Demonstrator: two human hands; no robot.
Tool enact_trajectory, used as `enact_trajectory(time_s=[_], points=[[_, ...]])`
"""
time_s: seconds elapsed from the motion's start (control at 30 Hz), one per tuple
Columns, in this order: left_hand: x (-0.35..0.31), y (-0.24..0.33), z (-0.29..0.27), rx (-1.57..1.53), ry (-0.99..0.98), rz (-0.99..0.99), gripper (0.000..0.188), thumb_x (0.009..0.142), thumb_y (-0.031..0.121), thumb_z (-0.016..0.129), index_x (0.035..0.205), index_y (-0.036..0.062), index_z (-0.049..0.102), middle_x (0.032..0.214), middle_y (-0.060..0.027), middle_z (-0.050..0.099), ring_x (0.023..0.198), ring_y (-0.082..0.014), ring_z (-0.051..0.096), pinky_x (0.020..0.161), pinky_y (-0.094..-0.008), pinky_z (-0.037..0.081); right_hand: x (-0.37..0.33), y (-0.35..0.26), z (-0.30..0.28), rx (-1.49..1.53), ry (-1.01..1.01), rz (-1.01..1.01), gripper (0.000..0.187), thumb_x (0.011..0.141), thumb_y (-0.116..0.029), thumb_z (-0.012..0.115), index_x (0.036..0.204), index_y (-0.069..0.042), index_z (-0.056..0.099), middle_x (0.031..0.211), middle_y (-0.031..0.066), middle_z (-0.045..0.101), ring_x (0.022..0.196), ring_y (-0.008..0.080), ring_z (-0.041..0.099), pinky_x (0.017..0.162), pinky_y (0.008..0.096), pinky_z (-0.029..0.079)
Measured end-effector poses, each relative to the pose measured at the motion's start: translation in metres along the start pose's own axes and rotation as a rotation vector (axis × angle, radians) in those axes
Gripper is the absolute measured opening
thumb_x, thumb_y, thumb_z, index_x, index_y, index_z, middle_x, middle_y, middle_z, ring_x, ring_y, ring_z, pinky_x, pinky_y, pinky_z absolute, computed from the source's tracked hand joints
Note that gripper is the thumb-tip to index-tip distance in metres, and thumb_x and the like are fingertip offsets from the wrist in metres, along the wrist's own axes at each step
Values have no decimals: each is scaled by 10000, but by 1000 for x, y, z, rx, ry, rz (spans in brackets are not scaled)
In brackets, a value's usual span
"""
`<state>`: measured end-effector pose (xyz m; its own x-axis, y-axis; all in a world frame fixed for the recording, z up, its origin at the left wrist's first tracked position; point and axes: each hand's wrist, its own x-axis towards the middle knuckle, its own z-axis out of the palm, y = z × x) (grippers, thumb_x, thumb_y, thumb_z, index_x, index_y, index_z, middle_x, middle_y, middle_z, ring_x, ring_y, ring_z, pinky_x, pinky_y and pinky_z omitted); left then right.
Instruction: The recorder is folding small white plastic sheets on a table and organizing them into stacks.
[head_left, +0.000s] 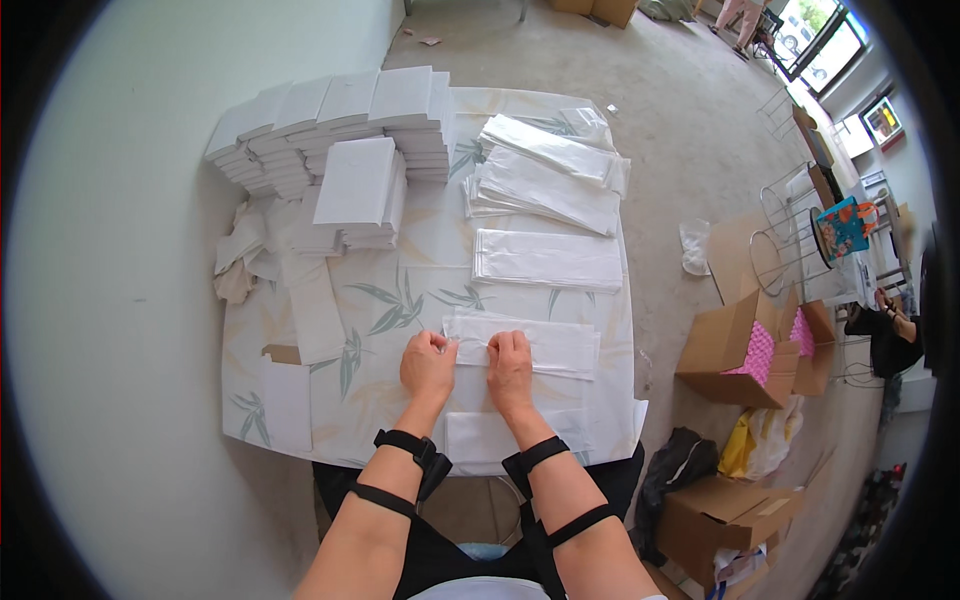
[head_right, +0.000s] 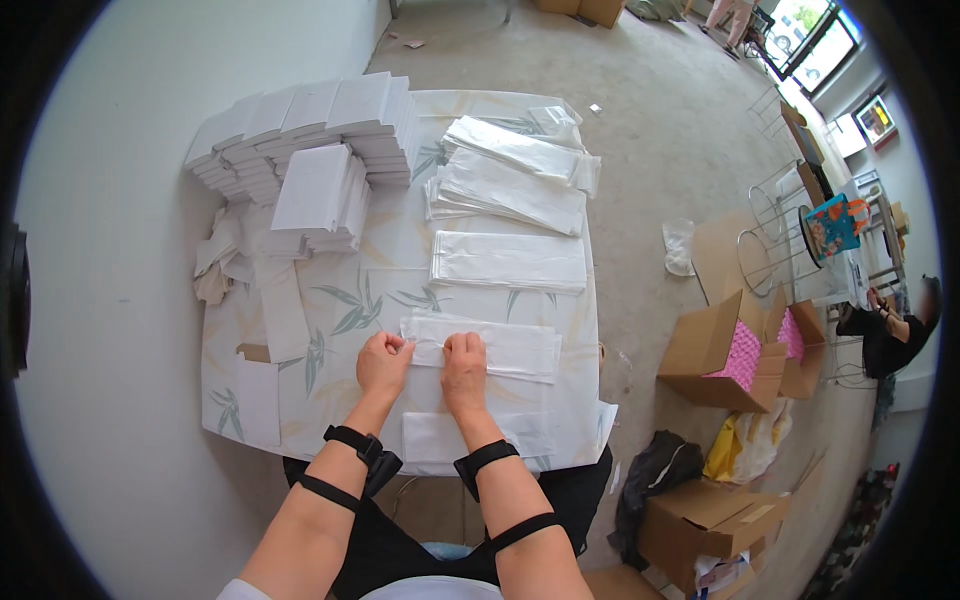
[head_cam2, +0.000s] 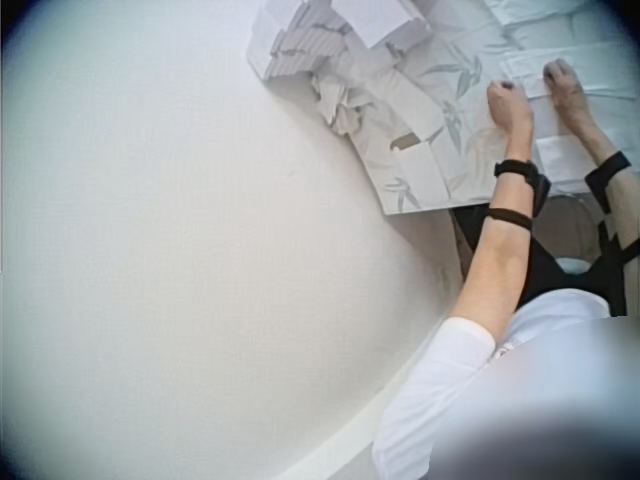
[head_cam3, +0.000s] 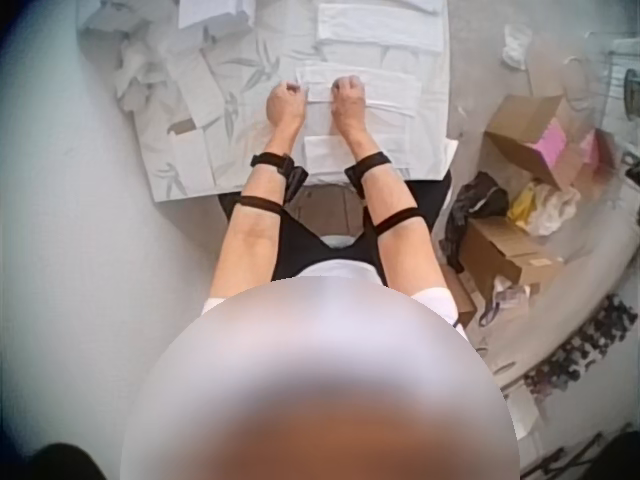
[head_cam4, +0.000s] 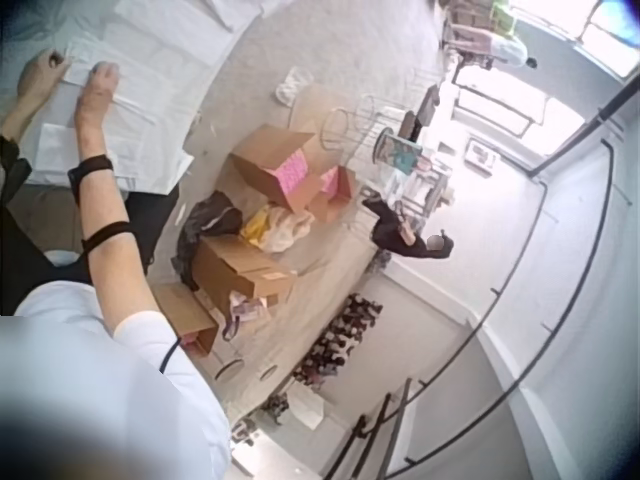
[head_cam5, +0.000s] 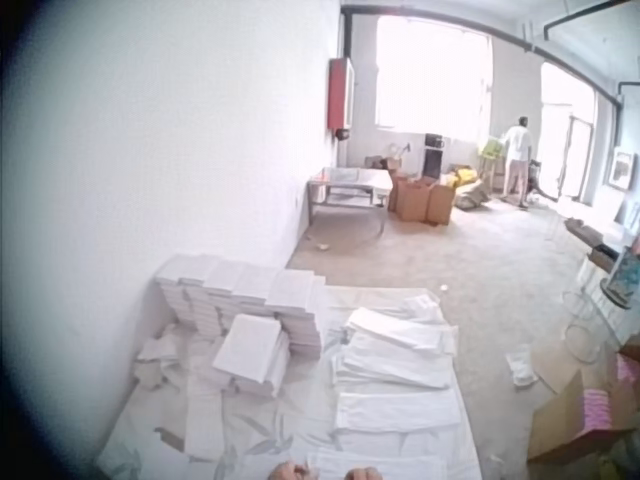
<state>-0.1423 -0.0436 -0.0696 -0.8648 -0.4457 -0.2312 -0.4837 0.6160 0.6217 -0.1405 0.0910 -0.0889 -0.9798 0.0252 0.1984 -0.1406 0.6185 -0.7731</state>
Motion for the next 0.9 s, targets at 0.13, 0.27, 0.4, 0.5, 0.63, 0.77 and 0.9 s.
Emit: enact_trajectory(time_s=[0.13, 0.27, 0.4, 0.5, 0.63, 0.77, 0.9], points=[[-15, 9, -4, -79, 103, 89, 217, 737, 237, 769, 771, 67, 638, 794, -66, 572, 731, -252, 580, 670, -384, 469, 5, -1, -2, 41, 21, -40, 88, 828, 18, 606, 858, -32, 539, 882, 151, 524, 840, 346, 518, 741, 431, 436], [-35, 21, -10, -41, 190, 292, 166, 744, 169, 762, 767, 98, 614, 872, -39, 543, 828, -245, 566, 718, -381, 441, 2, 2, -19, 252, 81, 47, 110, 817, -34, 685, 809, -32, 575, 799, 111, 561, 651, 263, 543, 592, 371, 441], [-40, 26, -17, 95, 217, 456, 174, 738, 153, 763, 768, 122, 594, 931, -14, 544, 914, -217, 558, 768, -388, 400, -32, -25, -40, 185, 217, 32, 137, 801, -60, 731, 782, -40, 597, 730, 77, 562, 532, 192, 492, 503, 329, 406], [-43, 29, -14, 187, 293, 613, 182, 730, 147, 762, 759, 120, 584, 917, -20, 564, 888, -226, 565, 753, -388, 392, -53, -39, -46, 239, 249, 120, 156, 779, -61, 753, 767, -46, 598, 694, 59, 550, 496, 144, 449, 475, 303, 372], [-40, 20, -6, 191, 250, 664, 126, 746, 100, 736, 803, 98, 624, 909, -39, 598, 827, -230, 572, 757, -383, 416, -68, -35, -48, 245, 190, 199, 110, 822, -76, 734, 814, -41, 629, 753, 50, 613, 527, 124, 520, 492, 277, 430], [-36, 14, -6, -378, -33, 265, 188, 832, 53, 655, 1016, 25, 628, 924, -49, 625, 787, -172, 595, 735, -321, 480, -62, -34, -46, 1134, -70, 857, 286, 898, -281, 703, 1029, -39, 624, 962, 57, 678, 845, 135, 639, 721, 281, 524], [-44, 19, -34, -841, -404, 88, 271, 936, 110, 576, 1185, 16, 525, 1000, -50, 636, 865, -149, 634, 762, -309, 537, -48, 17, -21, 2109, -233, 736, 452, 910, -430, 657, 1113, -28, 617, 1058, 81, 684, 1074, 212, 615, 912, 326, 496]])
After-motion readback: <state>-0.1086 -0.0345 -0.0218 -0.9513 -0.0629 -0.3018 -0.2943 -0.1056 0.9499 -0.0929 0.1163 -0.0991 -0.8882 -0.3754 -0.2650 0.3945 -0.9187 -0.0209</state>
